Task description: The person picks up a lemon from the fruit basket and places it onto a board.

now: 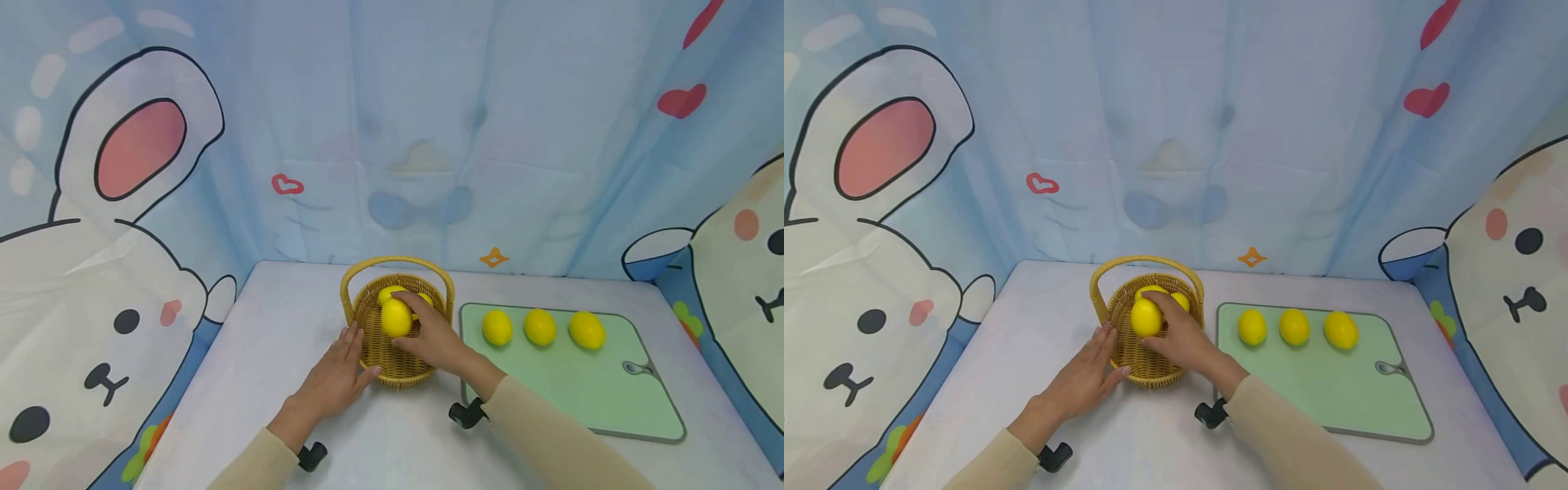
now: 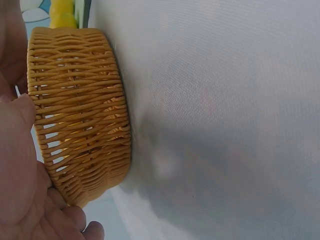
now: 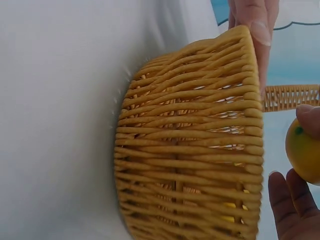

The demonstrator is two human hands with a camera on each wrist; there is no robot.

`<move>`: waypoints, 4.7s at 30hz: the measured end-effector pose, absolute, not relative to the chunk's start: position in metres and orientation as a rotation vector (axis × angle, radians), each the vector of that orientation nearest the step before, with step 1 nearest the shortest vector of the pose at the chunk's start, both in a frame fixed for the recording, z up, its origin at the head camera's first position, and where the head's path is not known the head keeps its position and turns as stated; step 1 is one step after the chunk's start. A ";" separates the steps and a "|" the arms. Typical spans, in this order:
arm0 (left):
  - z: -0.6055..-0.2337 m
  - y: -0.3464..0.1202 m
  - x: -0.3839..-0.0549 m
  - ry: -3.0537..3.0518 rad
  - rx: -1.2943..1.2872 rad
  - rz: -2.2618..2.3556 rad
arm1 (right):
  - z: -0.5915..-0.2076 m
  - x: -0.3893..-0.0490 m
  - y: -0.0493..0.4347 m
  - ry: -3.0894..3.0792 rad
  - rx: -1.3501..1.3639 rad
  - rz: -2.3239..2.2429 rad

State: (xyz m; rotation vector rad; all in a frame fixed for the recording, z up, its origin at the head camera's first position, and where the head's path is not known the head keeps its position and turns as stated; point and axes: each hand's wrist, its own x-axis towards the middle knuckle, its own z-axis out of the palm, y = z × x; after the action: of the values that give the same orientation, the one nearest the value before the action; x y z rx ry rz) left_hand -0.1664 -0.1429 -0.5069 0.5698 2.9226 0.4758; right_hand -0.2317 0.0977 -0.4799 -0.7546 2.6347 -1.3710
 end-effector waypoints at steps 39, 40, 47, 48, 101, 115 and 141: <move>-0.506 -0.143 -0.165 2.905 0.536 0.501 | -0.508 -0.170 0.238 2.927 -0.495 -1.289; -0.506 -0.143 -0.165 2.905 0.537 0.500 | -0.508 -0.169 0.241 2.923 -0.472 -1.286; -0.506 -0.143 -0.166 2.901 0.540 0.507 | -0.517 -0.163 0.259 2.914 -0.425 -1.218; -0.506 -0.143 -0.166 2.899 0.540 0.509 | -0.518 -0.163 0.261 2.916 -0.420 -1.201; -0.507 -0.144 -0.166 2.905 0.542 0.500 | -0.532 -0.167 0.275 2.818 -0.293 -1.063; -0.507 -0.144 -0.167 2.902 0.535 0.512 | -0.532 -0.169 0.281 2.833 -0.332 -1.041; -0.507 -0.143 -0.166 2.897 0.528 0.515 | -0.502 -0.170 0.271 2.957 -0.390 -1.169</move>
State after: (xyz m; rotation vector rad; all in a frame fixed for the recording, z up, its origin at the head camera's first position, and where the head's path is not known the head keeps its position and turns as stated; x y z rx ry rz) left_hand -0.1664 -0.1432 -0.5072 0.5280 2.8972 0.5152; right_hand -0.1701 0.2709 -0.5016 -0.3902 2.9570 -1.1692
